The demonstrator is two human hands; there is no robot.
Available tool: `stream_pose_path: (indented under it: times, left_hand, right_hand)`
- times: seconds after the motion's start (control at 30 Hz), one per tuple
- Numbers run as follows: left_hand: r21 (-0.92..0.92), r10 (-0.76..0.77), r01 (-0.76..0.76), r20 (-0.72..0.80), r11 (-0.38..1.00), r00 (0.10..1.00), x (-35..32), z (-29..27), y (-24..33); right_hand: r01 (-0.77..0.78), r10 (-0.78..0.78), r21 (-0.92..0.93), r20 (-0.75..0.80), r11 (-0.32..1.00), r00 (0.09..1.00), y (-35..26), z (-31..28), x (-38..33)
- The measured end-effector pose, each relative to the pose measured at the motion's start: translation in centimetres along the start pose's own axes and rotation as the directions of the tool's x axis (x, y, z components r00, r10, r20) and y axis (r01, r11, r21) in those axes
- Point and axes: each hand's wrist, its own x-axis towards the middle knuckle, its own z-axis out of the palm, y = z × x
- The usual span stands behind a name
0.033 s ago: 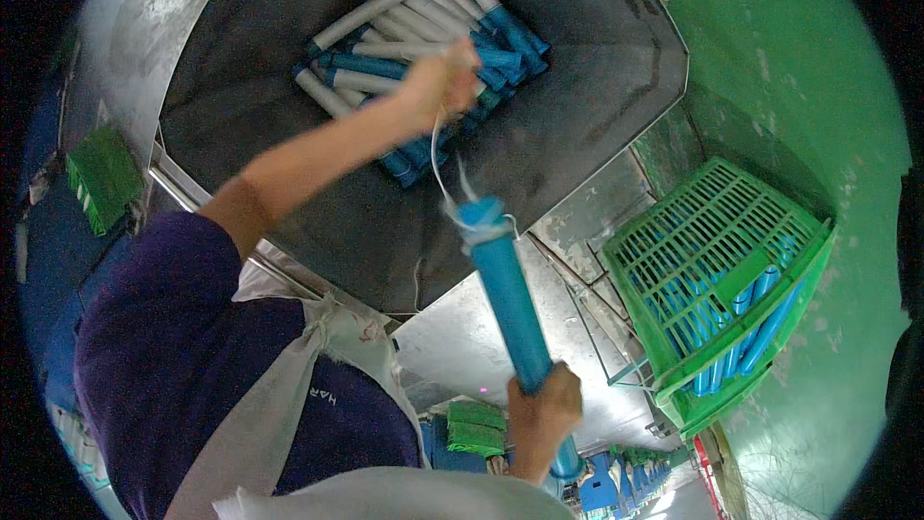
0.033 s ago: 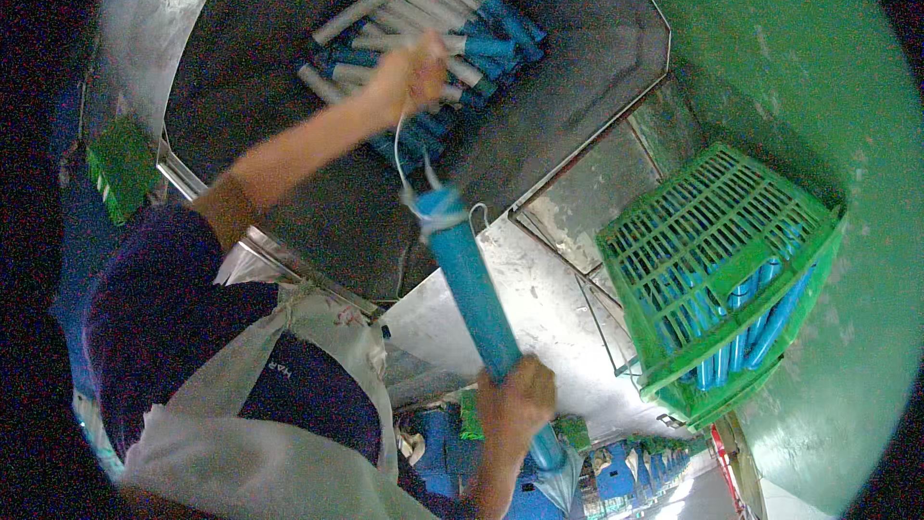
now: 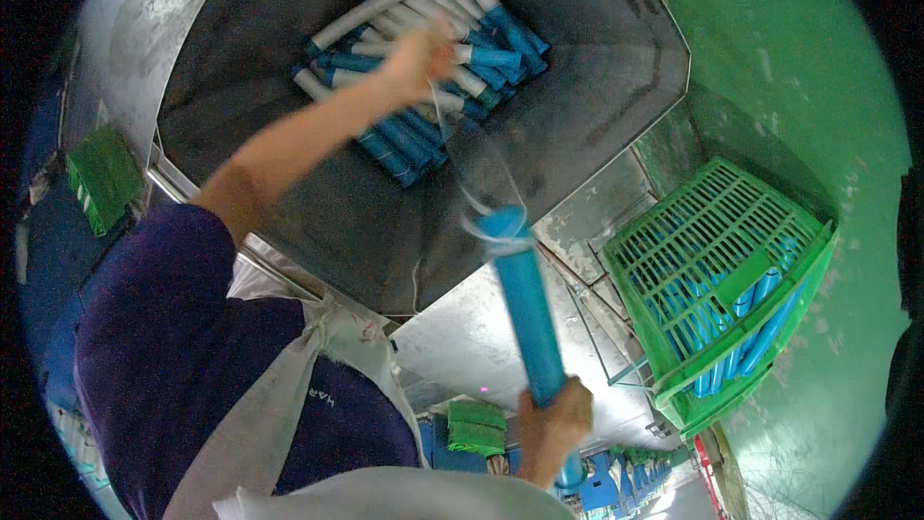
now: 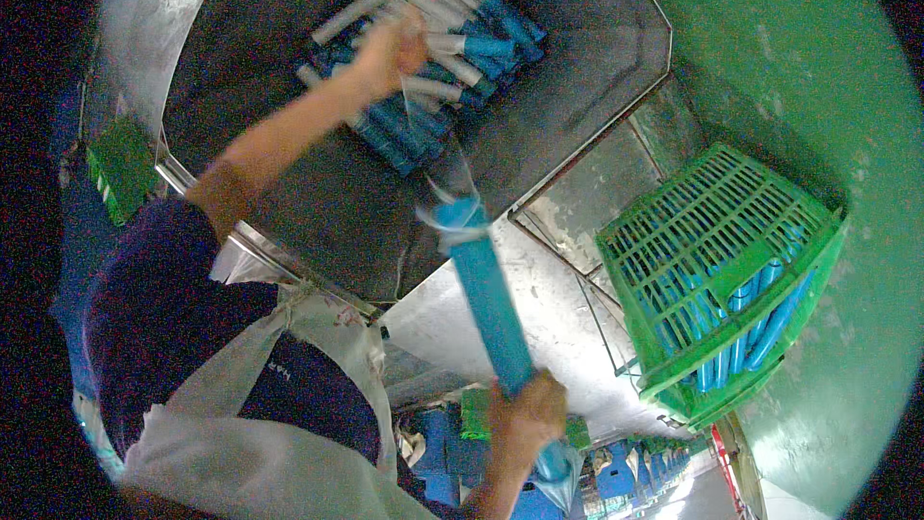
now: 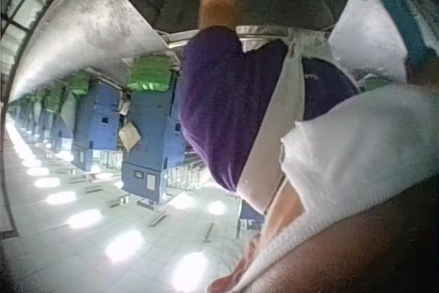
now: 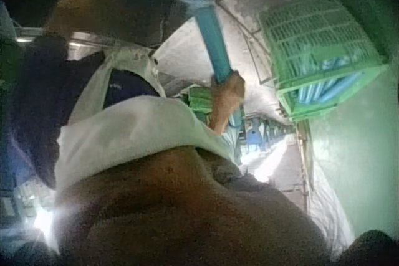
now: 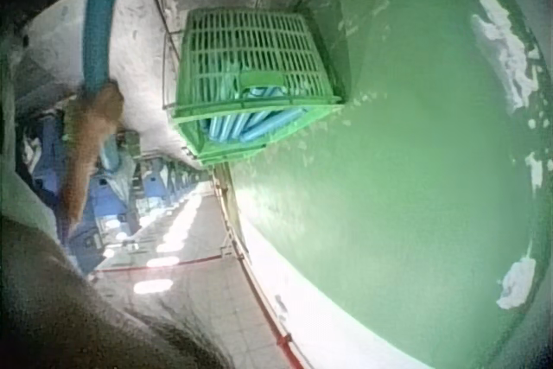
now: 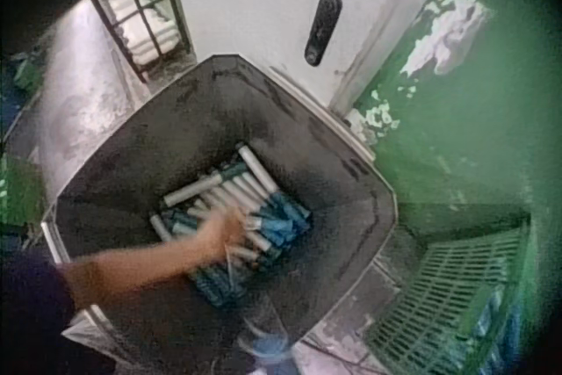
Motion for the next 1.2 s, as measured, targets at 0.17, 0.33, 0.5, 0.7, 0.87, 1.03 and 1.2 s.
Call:
stream_pose_path:
  times: [0.17,0.33,0.5,0.7,0.87,1.03,1.2]
  left_hand:
    - [0.936,0.589,-0.318,0.344,-0.151,0.732,20.9,-14.9,4.1]
    - [0.72,0.386,-0.467,0.68,-0.514,0.623,27.4,-16.4,-2.0]
    - [0.607,0.116,-0.711,0.783,-0.354,0.611,27.2,-8.3,-13.4]
    - [0.701,-0.137,-0.598,0.598,-0.388,0.79,27.3,-5.9,-15.2]
    - [0.588,0.089,-0.786,0.808,-0.191,0.582,17.7,-4.5,-5.0]
    - [0.501,0.296,-0.857,0.842,-0.117,0.451,3.0,4.2,9.0]
    - [0.289,0.341,-0.834,0.812,0.469,0.473,-16.7,10.8,13.6]
  right_hand:
    - [-0.385,0.32,-0.242,-0.267,0.891,0.909,10.2,-5.5,-2.0]
    - [-0.535,0.056,-0.537,-0.669,0.652,0.741,21.4,-9.1,1.4]
    - [-0.43,-0.084,-0.594,-0.646,0.68,0.759,26.5,-5.8,6.1]
    - [-0.411,0.053,-0.199,-0.849,0.889,0.526,17.3,0.1,1.5]
    - [0.205,0.331,0.653,-0.598,0.729,0.73,6.7,5.2,-1.2]
    - [0.292,0.335,0.739,-0.571,0.607,0.75,0.3,9.0,1.8]
    - [0.593,0.395,0.724,-0.689,0.352,0.607,-3.4,8.5,0.6]
